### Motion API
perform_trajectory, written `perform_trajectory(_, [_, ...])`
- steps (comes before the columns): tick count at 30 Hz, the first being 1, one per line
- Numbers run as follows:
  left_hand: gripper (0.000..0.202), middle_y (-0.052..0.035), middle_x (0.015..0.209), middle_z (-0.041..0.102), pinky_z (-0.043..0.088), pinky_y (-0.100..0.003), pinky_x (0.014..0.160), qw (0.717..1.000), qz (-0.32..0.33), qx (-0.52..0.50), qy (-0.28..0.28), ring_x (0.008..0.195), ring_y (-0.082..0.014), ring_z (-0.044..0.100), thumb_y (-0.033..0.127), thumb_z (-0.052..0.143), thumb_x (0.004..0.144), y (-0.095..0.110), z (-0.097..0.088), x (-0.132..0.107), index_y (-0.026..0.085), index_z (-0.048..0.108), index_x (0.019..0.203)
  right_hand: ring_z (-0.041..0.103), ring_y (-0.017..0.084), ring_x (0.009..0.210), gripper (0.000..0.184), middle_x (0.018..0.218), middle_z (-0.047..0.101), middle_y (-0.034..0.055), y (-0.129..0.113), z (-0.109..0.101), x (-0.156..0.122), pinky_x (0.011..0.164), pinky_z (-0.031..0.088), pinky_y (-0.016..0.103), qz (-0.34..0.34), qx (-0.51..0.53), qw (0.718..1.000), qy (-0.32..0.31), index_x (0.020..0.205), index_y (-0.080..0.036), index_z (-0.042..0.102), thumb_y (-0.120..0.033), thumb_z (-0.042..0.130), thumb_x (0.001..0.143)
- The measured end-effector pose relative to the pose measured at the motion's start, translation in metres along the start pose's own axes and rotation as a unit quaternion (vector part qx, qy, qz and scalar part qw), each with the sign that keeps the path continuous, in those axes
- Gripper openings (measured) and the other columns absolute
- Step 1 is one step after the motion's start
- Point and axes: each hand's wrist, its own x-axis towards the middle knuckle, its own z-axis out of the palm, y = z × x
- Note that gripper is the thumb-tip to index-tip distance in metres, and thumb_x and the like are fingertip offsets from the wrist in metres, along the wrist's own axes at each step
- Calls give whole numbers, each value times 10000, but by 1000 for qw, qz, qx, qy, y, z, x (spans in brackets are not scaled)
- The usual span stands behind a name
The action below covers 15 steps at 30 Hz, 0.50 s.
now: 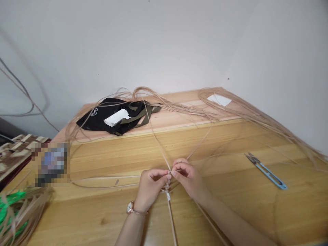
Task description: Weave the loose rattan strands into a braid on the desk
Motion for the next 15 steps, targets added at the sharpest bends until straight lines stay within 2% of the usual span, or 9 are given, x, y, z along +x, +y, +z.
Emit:
perform_trajectory(11, [181,-58,632,675,454,-207,491,1000,13,12,-2,519,-113,568,258,701,570,-3,0,1,111,677,672,505,97,709,103,806,526,38,1,-5,2,592,399,187,26,5,1000,-13,668,-129,611,-223,577,695])
perform_trajectory(15, [183,-36,564,643,412,-182,439,1000,4,4,-18,452,-76,511,264,686,594,-4,0,2,101,671,676,523,102,706,106,783,571,35,-3,-15,4,620,410,200,15,-24,997,-68,727,-138,634,-216,564,716])
